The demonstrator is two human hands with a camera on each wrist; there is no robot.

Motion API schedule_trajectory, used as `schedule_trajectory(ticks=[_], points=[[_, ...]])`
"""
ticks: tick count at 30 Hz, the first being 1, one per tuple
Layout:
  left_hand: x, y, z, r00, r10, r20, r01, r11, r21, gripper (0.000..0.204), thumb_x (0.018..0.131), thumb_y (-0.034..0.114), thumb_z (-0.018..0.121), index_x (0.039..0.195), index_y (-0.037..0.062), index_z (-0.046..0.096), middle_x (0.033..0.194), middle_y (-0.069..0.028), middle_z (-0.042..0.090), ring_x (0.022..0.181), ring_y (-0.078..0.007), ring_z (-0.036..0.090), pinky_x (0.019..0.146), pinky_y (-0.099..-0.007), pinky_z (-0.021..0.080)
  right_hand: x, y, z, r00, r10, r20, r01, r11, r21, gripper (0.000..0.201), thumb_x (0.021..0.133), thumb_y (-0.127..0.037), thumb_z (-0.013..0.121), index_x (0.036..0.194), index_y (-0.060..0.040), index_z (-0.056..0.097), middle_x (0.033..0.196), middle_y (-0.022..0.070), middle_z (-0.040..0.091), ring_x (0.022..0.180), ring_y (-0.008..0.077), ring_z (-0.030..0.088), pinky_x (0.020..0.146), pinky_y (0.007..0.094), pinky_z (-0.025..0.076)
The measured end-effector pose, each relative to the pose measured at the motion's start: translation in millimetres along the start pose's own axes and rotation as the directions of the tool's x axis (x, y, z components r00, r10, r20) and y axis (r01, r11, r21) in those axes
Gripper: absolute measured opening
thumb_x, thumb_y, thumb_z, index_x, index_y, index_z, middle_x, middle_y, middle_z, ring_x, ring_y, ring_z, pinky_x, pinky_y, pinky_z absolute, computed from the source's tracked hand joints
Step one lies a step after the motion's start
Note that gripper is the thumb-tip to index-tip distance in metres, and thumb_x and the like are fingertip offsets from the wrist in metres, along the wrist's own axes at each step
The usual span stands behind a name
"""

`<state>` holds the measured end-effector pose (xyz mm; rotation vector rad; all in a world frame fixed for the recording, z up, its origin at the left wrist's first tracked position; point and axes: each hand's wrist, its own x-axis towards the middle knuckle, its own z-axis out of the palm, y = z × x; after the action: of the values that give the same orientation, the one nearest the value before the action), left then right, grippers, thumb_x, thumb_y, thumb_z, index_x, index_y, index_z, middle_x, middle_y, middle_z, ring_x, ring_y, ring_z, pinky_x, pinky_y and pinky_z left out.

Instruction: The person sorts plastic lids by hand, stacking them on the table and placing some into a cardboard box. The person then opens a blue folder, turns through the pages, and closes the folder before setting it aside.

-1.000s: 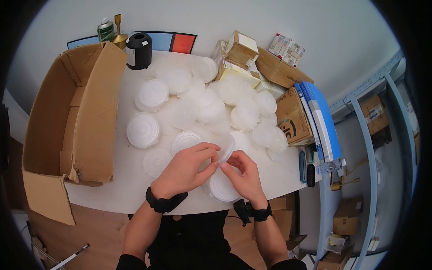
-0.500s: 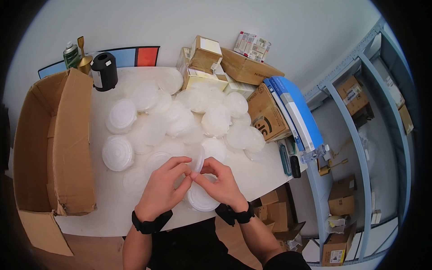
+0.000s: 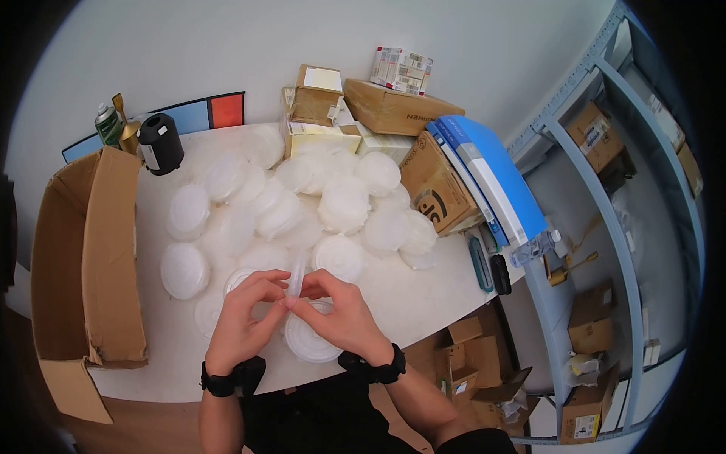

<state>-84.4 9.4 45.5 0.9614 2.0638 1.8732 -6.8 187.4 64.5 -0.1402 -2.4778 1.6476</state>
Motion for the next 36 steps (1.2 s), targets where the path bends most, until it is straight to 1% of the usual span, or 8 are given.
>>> schedule_trajectory(ticks=[4,9,11,20,26,28,32,36], points=[[-0.8,-3.6,-3.7,0.998,0.043,0.050,-0.045,0.997,0.055,0.007,0.093,0.007,0.069,0.096,0.0006,0.067,0.126,-0.0188,0.069,0.108,-0.0345,0.070,0.091,-0.0389,0.054,-1.6,1.7,2.5,1.000,0.017,-0.011,-0.017,1.000,0.023,0.028,0.093,-0.014,0.080,0.112,0.0018,0.066,0.105,0.0116,0.076,0.101,0.0184,0.073,0.091,0.0323,0.057],[-0.2,0.4,-1.0,1.000,-0.006,0.016,0.006,1.000,0.007,0.007,0.095,0.005,0.068,0.098,-0.0008,0.067,0.128,-0.0178,0.068,0.101,-0.0276,0.071,0.086,-0.0350,0.056,0.3,0.2,2.1,0.997,-0.053,-0.049,0.052,0.998,-0.028,0.026,0.093,-0.013,0.078,0.112,0.0019,0.067,0.102,0.0122,0.077,0.096,0.0200,0.075,0.088,0.0326,0.057],[-1.1,1.2,0.8,0.999,-0.037,0.007,0.037,0.999,-0.019,0.006,0.094,0.005,0.067,0.098,-0.0008,0.067,0.128,-0.0170,0.068,0.101,-0.0260,0.071,0.084,-0.0340,0.056,1.8,0.7,2.9,0.992,-0.095,-0.079,0.087,0.992,-0.090,0.025,0.094,-0.016,0.076,0.106,0.0024,0.066,0.095,0.0158,0.076,0.088,0.0283,0.076,0.081,0.0360,0.059],[6.5,10.6,4.9,0.988,-0.037,-0.151,0.041,0.999,0.030,0.005,0.093,0.004,0.068,0.097,0.0007,0.067,0.126,-0.0158,0.070,0.101,-0.0239,0.071,0.076,-0.0325,0.058,7.2,7.9,-12.2,0.961,-0.105,-0.255,0.088,0.993,-0.080,0.017,0.095,-0.011,0.071,0.100,0.0037,0.065,0.088,0.0147,0.075,0.082,0.0266,0.076,0.076,0.0350,0.060],[3.1,30.0,0.4,0.973,-0.078,-0.217,0.106,0.987,0.123,0.006,0.092,0.006,0.069,0.095,0.0006,0.068,0.122,-0.0162,0.072,0.096,-0.0251,0.071,0.076,-0.0331,0.058,4.1,14.8,-34.8,0.975,-0.008,-0.223,0.001,1.000,-0.031,0.032,0.097,-0.017,0.071,0.122,0.0031,0.068,0.112,0.0179,0.073,0.096,0.0266,0.073,0.083,0.0358,0.058],[4.2,33.1,-5.0,0.973,-0.068,-0.220,0.118,0.969,0.219,0.006,0.091,0.006,0.069,0.094,0.0001,0.069,0.119,-0.0163,0.073,0.096,-0.0268,0.071,0.076,-0.0340,0.058,0.9,14.7,-38.4,0.971,-0.130,-0.201,0.093,0.979,-0.183,0.035,0.096,-0.017,0.071,0.124,0.0025,0.066,0.125,0.0179,0.069,0.109,0.0312,0.069,0.094,0.0383,0.055],[5.8,32.7,-9.0,0.979,-0.069,-0.193,0.123,0.951,0.284,0.006,0.091,0.005,0.069,0.093,-0.0002,0.068,0.115,-0.0160,0.074,0.096,-0.0282,0.071,0.077,-0.0351,0.057,-9.5,14.5,-38.0,0.974,-0.182,-0.136,0.153,0.968,-0.197,0.036,0.096,-0.018,0.071,0.125,0.0013,0.064,0.131,0.0185,0.064,0.118,0.0356,0.063,0.100,0.0407,0.051],[4.7,25.9,-13.3,0.984,-0.059,-0.169,0.112,0.940,0.323,0.006,0.091,0.005,0.069,0.094,0.0001,0.069,0.115,-0.0145,0.075,0.097,-0.0280,0.071,0.078,-0.0351,0.057,-19.1,11.3,-29.0,0.964,-0.258,-0.067,0.237,0.944,-0.230,0.031,0.095,-0.017,0.070,0.120,0.0012,0.063,0.121,0.0189,0.064,0.113,0.0380,0.061,0.099,0.0426,0.051]])
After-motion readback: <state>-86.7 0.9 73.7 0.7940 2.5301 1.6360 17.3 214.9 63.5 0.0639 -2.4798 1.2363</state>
